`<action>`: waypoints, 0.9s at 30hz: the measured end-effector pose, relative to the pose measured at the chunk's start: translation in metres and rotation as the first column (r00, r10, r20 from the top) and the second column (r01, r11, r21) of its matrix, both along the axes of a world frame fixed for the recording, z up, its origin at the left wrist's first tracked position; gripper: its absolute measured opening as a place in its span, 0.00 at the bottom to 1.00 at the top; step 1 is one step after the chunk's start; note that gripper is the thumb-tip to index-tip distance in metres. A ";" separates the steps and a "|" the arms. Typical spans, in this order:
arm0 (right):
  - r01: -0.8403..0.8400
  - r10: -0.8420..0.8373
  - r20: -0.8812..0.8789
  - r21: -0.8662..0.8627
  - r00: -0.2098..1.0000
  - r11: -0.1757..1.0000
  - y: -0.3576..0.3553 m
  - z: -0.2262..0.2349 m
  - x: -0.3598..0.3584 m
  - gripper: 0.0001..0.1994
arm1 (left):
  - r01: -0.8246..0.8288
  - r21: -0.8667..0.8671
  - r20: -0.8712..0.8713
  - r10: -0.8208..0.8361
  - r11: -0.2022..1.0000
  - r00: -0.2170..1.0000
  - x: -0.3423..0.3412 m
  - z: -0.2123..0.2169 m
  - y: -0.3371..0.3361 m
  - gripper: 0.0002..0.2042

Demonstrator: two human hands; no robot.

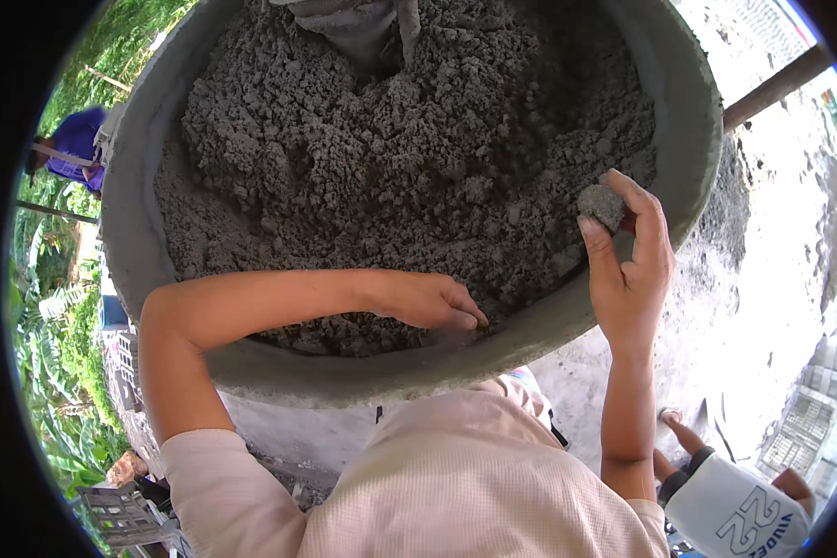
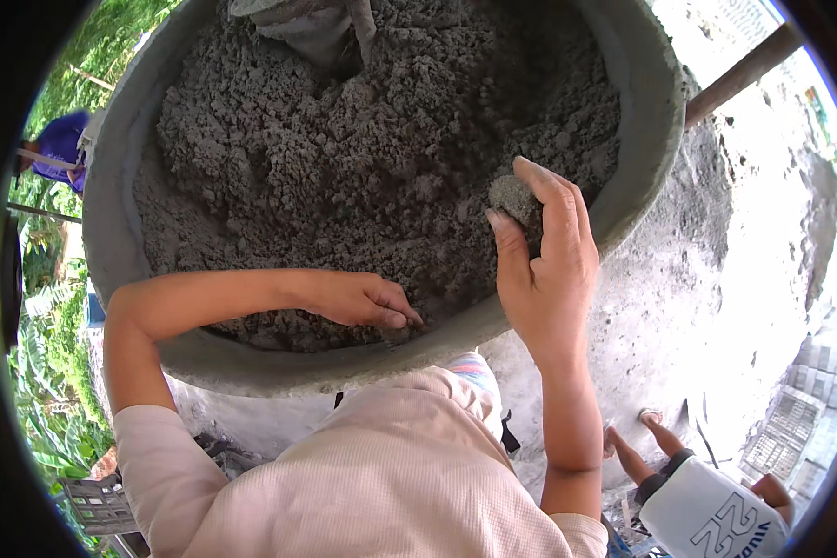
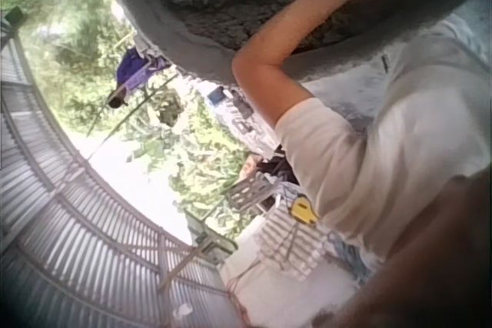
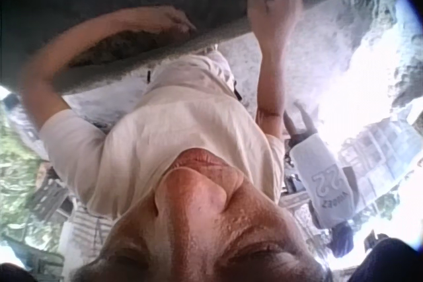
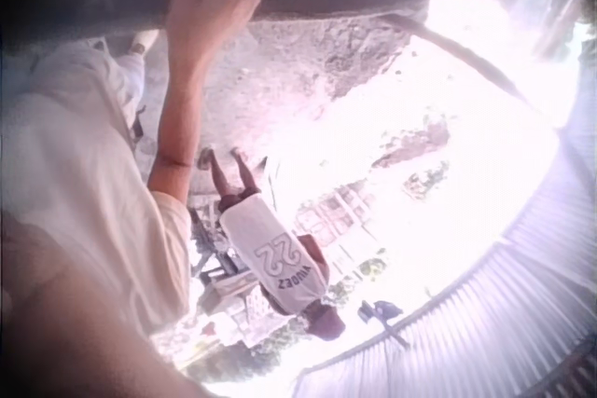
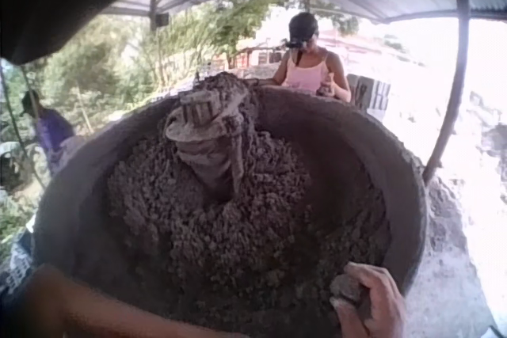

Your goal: The person mixes wet concrete in a rotating cement mixer by hand, breaking up clumps and ensuring even consistency. They then walk to a brick-making machine and adjust the hopper and lever mechanism.

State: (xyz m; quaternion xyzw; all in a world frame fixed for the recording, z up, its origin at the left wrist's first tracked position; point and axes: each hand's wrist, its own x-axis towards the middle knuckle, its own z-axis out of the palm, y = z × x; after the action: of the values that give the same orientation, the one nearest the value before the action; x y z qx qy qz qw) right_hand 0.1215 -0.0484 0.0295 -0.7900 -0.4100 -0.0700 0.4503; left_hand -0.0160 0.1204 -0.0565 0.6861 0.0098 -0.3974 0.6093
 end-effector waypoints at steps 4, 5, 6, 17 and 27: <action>0.006 -0.006 0.020 0.029 1.000 1.000 0.000 -0.002 0.000 0.16 | 0.008 0.025 -0.255 -0.001 1.000 0.967 0.010 0.015 0.004 0.22; 0.002 -0.002 0.027 0.029 1.000 1.000 0.001 -0.003 0.000 0.16 | 0.004 0.025 -0.248 0.003 1.000 0.969 0.012 0.021 0.004 0.22; 0.026 -0.027 0.004 0.083 1.000 0.996 0.001 -0.006 0.000 0.16 | -0.075 0.060 -0.256 0.088 0.995 0.963 0.013 0.027 0.005 0.23; 0.003 0.142 -0.344 0.389 0.928 0.921 -0.001 0.014 0.025 0.17 | -0.566 -0.195 -0.257 0.515 0.801 0.818 0.103 0.018 0.051 0.16; 0.109 -0.110 0.060 0.024 0.992 0.994 -0.011 0.017 0.127 0.18 | -0.259 0.962 0.245 -0.679 0.084 0.692 0.304 -0.030 0.061 0.30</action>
State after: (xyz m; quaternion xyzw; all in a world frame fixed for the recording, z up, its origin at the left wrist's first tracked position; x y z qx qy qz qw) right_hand 0.2485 -0.0598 0.0460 -0.8042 -0.3789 -0.1229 0.4410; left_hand 0.2877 0.1811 -0.0862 0.9854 -0.0621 -0.1039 -0.1196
